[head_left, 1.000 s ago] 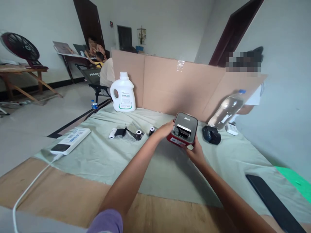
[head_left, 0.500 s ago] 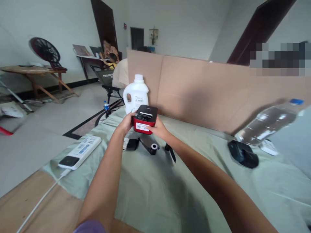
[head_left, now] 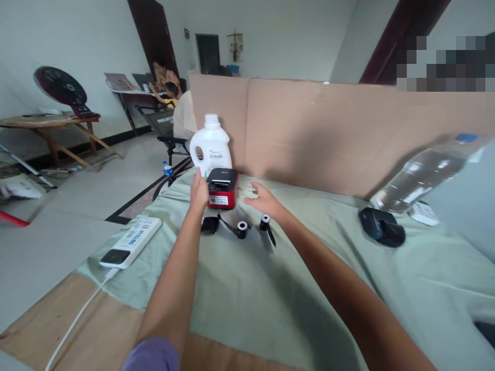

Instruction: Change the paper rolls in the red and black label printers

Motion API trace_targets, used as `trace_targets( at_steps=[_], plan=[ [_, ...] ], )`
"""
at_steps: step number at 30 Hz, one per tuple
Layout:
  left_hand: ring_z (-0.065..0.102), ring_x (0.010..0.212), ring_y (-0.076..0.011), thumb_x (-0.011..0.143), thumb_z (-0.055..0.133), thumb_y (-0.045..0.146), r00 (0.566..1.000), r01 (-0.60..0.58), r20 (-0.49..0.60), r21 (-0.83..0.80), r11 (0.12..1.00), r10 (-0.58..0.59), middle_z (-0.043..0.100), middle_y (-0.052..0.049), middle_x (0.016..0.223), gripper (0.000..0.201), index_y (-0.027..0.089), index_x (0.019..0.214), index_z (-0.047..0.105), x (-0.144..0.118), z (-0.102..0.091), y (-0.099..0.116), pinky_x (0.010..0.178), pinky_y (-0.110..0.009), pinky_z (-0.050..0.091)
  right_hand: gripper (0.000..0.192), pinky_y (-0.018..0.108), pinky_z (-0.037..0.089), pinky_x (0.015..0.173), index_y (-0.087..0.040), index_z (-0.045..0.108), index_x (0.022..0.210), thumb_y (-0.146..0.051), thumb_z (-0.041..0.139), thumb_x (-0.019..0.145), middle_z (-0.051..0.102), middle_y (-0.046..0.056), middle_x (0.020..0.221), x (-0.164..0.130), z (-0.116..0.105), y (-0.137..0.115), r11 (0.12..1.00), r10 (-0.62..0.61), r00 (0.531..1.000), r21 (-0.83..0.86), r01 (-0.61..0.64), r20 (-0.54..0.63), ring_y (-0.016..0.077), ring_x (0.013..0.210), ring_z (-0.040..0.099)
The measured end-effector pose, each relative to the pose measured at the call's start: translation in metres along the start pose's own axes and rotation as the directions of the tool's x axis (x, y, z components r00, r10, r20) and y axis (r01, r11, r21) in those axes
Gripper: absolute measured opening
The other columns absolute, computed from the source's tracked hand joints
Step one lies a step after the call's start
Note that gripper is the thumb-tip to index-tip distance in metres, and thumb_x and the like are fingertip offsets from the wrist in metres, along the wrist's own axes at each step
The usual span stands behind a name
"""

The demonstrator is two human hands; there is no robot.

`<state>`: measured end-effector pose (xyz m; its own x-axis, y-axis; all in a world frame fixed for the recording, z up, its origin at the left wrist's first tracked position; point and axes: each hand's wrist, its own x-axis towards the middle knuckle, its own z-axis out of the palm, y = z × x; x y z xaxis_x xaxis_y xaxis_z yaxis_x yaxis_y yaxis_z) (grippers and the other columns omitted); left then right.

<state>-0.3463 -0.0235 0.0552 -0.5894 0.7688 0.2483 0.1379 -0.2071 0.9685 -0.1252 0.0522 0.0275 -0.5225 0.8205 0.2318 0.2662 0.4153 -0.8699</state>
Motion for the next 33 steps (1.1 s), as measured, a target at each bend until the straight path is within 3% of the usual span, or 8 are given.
trace_targets(
  at_steps=[3, 6, 8, 11, 13, 24, 30, 33],
  plan=[
    [0.008, 0.157, -0.0245, 0.092, 0.047, 0.032, 0.943, -0.329, 0.009, 0.163, 0.930, 0.332, 0.030, -0.001, 0.165, 0.063, 0.022, 0.154, 0.040, -0.035, 0.038, 0.036, 0.129, -0.039, 0.010, 0.069, 0.052, 0.045, 0.107, -0.021, 0.057, 0.135, -0.043, 0.077, 0.073, 0.059, 0.014, 0.140, -0.084, -0.083, 0.029, 0.976, -0.041, 0.985, -0.217, 0.004, -0.168, 0.0329, 0.123, 0.059],
    [0.026, 0.153, -0.0232, 0.095, 0.038, 0.025, 0.782, -0.587, 0.367, 0.162, 0.793, 0.504, 0.044, -0.003, 0.158, 0.054, 0.023, 0.147, 0.050, -0.111, 0.104, 0.055, 0.128, -0.042, 0.013, 0.053, 0.053, 0.040, 0.109, -0.017, 0.062, 0.125, -0.043, 0.064, 0.079, 0.064, 0.016, 0.129, -0.180, -0.171, 0.068, 0.889, -0.066, 0.874, -0.426, -0.167, -0.481, 0.0336, 0.123, 0.057],
    [0.038, 0.148, -0.0223, 0.096, 0.035, 0.024, 0.565, -0.668, 0.720, 0.113, 0.736, 0.403, 0.052, -0.007, 0.152, 0.052, 0.022, 0.144, 0.053, -0.179, 0.148, 0.050, 0.127, -0.045, 0.020, 0.051, 0.052, 0.038, 0.109, -0.013, 0.061, 0.122, -0.041, 0.059, 0.080, 0.064, 0.019, 0.125, -0.234, -0.220, 0.090, 0.812, -0.067, 0.751, -0.474, -0.342, -0.657, 0.0345, 0.122, 0.055],
    [0.031, 0.151, -0.0274, 0.098, 0.036, 0.030, 0.091, -0.787, 0.992, 0.015, 0.617, 0.092, 0.043, -0.010, 0.158, 0.053, 0.021, 0.149, 0.046, -0.273, 0.189, 0.026, 0.125, -0.056, 0.018, 0.059, 0.052, 0.036, 0.109, -0.009, 0.055, 0.126, -0.042, 0.060, 0.077, 0.061, 0.023, 0.126, -0.279, -0.269, 0.110, 0.705, 0.016, 0.619, -0.430, -0.564, -0.785, 0.0370, 0.124, 0.052],
    [0.021, 0.155, -0.0281, 0.101, 0.032, 0.035, -0.046, -0.828, 0.998, -0.064, 0.557, 0.047, 0.029, -0.009, 0.165, 0.055, 0.023, 0.154, 0.038, -0.315, 0.196, 0.012, 0.125, -0.059, 0.014, 0.071, 0.051, 0.037, 0.108, -0.007, 0.049, 0.133, -0.047, 0.063, 0.077, 0.059, 0.025, 0.129, -0.286, -0.287, 0.116, 0.668, 0.110, 0.583, -0.374, -0.643, -0.805, 0.0385, 0.124, 0.052],
    [0.013, 0.156, -0.0297, 0.103, 0.027, 0.048, -0.080, -0.817, 0.996, -0.083, 0.571, 0.030, 0.020, -0.006, 0.168, 0.063, 0.021, 0.161, 0.021, -0.362, 0.165, 0.032, 0.126, -0.058, 0.012, 0.116, 0.052, 0.047, 0.099, -0.009, 0.016, 0.159, -0.051, 0.077, 0.069, 0.050, 0.031, 0.140, -0.190, -0.315, 0.108, 0.504, 0.395, 0.600, -0.382, -0.775, -0.696, 0.0440, 0.129, 0.053],
    [0.013, 0.156, -0.0305, 0.103, 0.027, 0.046, -0.082, -0.819, 0.995, -0.097, 0.566, 0.052, 0.022, -0.008, 0.168, 0.063, 0.019, 0.160, 0.023, -0.362, 0.166, 0.026, 0.125, -0.059, 0.011, 0.128, 0.057, 0.048, 0.094, -0.017, 0.008, 0.162, -0.050, 0.082, 0.063, 0.054, 0.029, 0.132, -0.199, -0.298, 0.094, 0.492, 0.344, 0.575, -0.379, -0.784, -0.743, 0.0459, 0.119, 0.058],
    [0.014, 0.156, -0.0311, 0.102, 0.028, 0.045, -0.083, -0.827, 0.995, -0.098, 0.553, 0.051, 0.022, -0.008, 0.167, 0.064, 0.018, 0.160, 0.025, -0.362, 0.166, 0.025, 0.125, -0.059, 0.013, 0.126, 0.055, 0.049, 0.095, -0.017, 0.013, 0.161, -0.051, 0.081, 0.062, 0.056, 0.025, 0.128, -0.208, -0.273, 0.072, 0.535, 0.297, 0.621, -0.413, -0.737, -0.725, 0.0430, 0.116, 0.060]
  ],
)
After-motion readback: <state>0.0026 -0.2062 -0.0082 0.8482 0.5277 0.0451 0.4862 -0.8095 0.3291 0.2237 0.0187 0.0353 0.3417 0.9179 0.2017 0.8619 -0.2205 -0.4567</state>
